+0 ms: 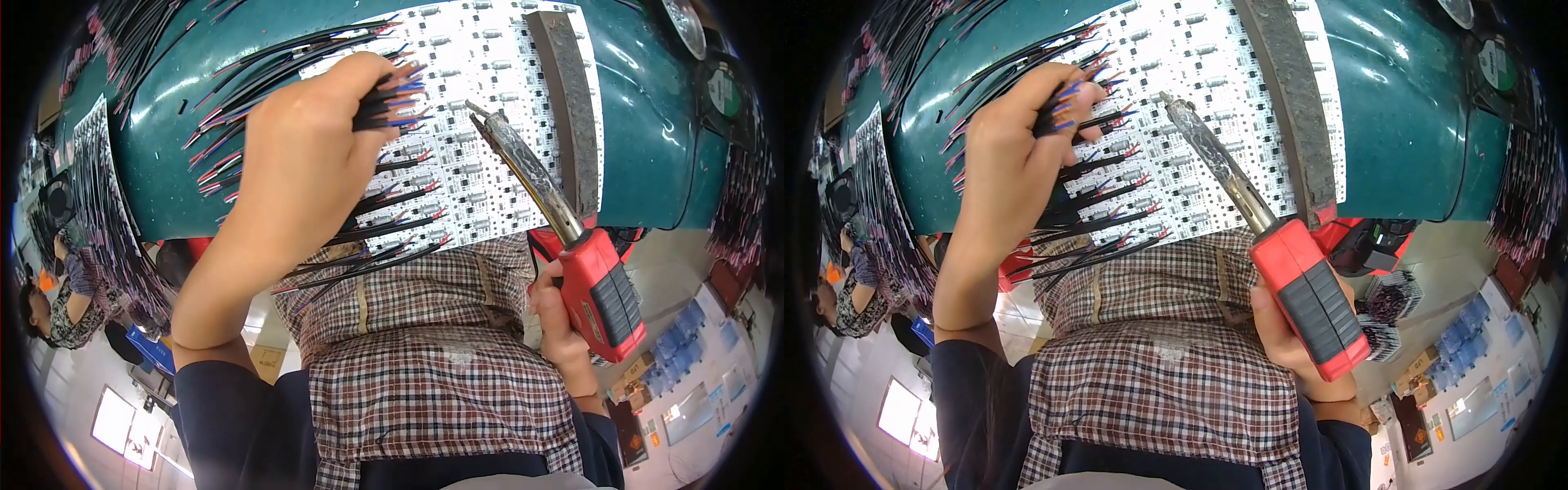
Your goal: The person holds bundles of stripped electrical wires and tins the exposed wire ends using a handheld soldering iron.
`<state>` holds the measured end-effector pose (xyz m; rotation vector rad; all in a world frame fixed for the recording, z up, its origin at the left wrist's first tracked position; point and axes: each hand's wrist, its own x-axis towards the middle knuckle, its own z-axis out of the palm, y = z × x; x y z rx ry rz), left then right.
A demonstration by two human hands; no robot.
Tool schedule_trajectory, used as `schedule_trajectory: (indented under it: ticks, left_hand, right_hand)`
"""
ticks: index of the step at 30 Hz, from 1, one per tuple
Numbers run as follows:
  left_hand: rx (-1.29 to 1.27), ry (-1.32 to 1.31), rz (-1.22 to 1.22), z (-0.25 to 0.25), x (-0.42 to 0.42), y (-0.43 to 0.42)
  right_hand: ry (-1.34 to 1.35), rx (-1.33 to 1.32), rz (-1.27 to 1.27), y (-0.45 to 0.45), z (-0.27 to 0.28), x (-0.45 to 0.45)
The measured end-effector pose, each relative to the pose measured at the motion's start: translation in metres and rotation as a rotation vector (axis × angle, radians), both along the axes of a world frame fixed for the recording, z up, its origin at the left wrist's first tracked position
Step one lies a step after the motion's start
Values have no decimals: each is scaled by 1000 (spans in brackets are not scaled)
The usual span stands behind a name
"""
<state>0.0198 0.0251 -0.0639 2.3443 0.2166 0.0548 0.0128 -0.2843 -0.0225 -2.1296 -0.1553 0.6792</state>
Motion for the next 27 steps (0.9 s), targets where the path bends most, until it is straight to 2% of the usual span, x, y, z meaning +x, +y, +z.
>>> schedule_trajectory:
  ticks: [1, 3, 5, 7, 9, 15, 19, 25, 27]
  left_hand:
    - [1, -2, -2, 3, 0, 2]
    - [205, -120, 80, 15, 1, 9]
    - [271, -262, 140, 21, -1, 15]
    - [62, -258, 100, 24, -4, 6]
    - [-13, 66, 77, 31, -10, -11]
    - [-24, 25, 83, 4, -14, -27]
    - [37, 27, 78, 1, -14, -27]
    - [32, -3, 78, 0, -13, -29]
    - [49, -9, 73, -1, -13, -29]
  right_hand:
    - [2, 6, -16, -1, -1, -1]
    - [-47, 1, 13, -8, -1, -3]
    - [-73, -32, 69, -15, -1, -4]
    - [-85, -62, 118, -19, 1, -6]
    - [-51, -69, 122, -19, 4, -9]
    - [-74, -64, 234, -10, -3, -5]
    - [-219, -28, 255, -12, -14, -11]
    - [-170, -56, 287, -7, -11, -6]
    - [-246, -64, 328, -4, -12, -5]
